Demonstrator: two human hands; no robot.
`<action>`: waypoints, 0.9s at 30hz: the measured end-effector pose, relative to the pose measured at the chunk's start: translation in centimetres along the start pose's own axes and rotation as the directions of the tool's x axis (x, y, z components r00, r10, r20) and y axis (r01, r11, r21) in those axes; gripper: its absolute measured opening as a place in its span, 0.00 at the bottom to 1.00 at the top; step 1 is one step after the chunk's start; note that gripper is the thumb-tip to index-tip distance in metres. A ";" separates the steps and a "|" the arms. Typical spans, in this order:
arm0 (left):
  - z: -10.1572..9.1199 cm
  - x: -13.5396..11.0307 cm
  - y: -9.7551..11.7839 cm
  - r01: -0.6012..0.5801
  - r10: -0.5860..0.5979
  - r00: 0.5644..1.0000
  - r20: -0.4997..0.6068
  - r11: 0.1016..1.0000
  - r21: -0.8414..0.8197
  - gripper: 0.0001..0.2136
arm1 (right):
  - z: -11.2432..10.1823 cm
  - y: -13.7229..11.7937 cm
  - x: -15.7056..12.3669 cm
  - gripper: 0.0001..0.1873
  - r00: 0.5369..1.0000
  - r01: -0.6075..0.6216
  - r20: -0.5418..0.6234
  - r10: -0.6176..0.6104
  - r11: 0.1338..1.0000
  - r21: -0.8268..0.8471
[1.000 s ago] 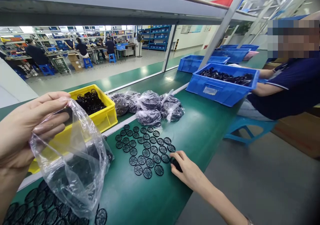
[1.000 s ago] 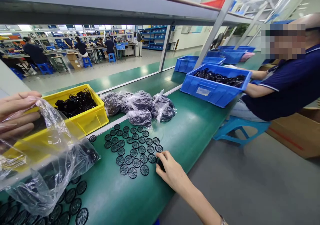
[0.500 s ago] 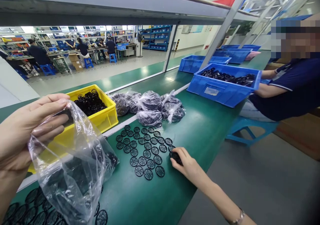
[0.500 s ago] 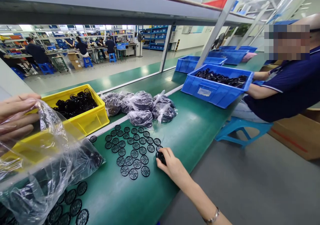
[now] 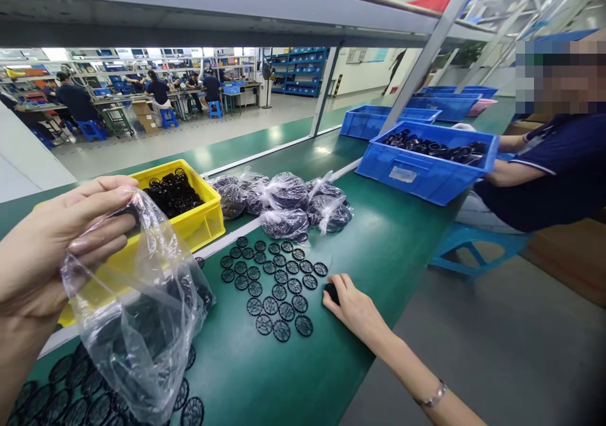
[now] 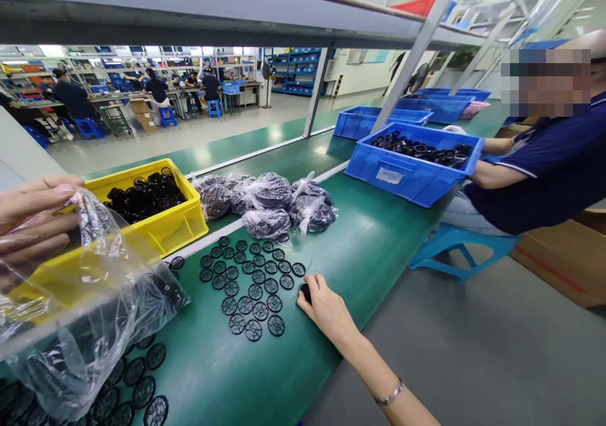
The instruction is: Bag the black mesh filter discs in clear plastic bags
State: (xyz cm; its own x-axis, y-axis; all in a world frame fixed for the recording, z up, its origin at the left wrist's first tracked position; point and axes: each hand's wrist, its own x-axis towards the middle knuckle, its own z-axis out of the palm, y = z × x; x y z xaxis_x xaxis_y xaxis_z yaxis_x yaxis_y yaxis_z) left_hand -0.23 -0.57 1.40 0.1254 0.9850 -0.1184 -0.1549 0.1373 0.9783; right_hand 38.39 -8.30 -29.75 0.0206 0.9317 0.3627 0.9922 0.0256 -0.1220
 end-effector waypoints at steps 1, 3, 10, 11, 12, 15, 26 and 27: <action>0.1 0.0 0.0 -0.023 0.023 1.000 -0.006 0.999 0.023 0.05 | -0.1 -0.2 0.3 0.13 1.000 0.005 -0.007 -0.005 1.000 0.018; 0.3 -0.1 0.1 -0.046 0.046 0.999 -0.003 0.998 0.054 0.05 | -0.3 -0.7 1.0 0.15 0.999 0.034 -0.020 -0.033 0.997 0.062; 0.5 -0.1 -0.2 -0.081 0.075 0.995 0.062 0.993 0.091 0.03 | 0.3 -2.3 2.1 0.16 0.984 0.171 0.050 -0.172 0.985 0.014; 0.6 0.0 -0.3 -0.085 0.078 0.994 0.076 0.992 0.090 0.03 | 0.5 -2.2 1.8 0.15 0.982 0.176 0.059 -0.177 0.984 0.011; 0.6 0.1 -0.4 -0.092 0.084 0.993 0.088 0.992 0.086 0.03 | 0.7 -2.1 1.5 0.15 0.982 0.177 0.065 -0.177 0.984 0.014; 0.9 0.1 -0.6 -0.109 0.103 0.990 0.096 0.992 0.060 0.03 | 0.4 -1.7 1.2 0.14 0.986 0.147 0.073 -0.151 0.987 0.060; 4.7 -0.7 -1.6 -0.238 0.212 0.969 0.128 0.942 0.236 0.06 | -24.8 -16.8 9.3 0.12 0.697 0.707 -0.337 -0.633 0.685 0.176; 4.9 -0.9 -1.6 -0.272 0.241 0.960 0.141 0.924 0.270 0.07 | -25.3 -18.8 9.6 0.10 0.633 0.765 -0.265 -0.728 0.640 0.071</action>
State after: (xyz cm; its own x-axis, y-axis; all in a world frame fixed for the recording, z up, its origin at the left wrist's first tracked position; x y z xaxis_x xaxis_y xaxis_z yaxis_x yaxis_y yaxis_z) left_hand 4.72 -2.14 0.80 0.2210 0.9642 0.1463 0.0874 -0.1690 0.9817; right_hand 23.05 -8.99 -0.64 -0.6762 0.4746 0.5635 0.6417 0.7551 0.1342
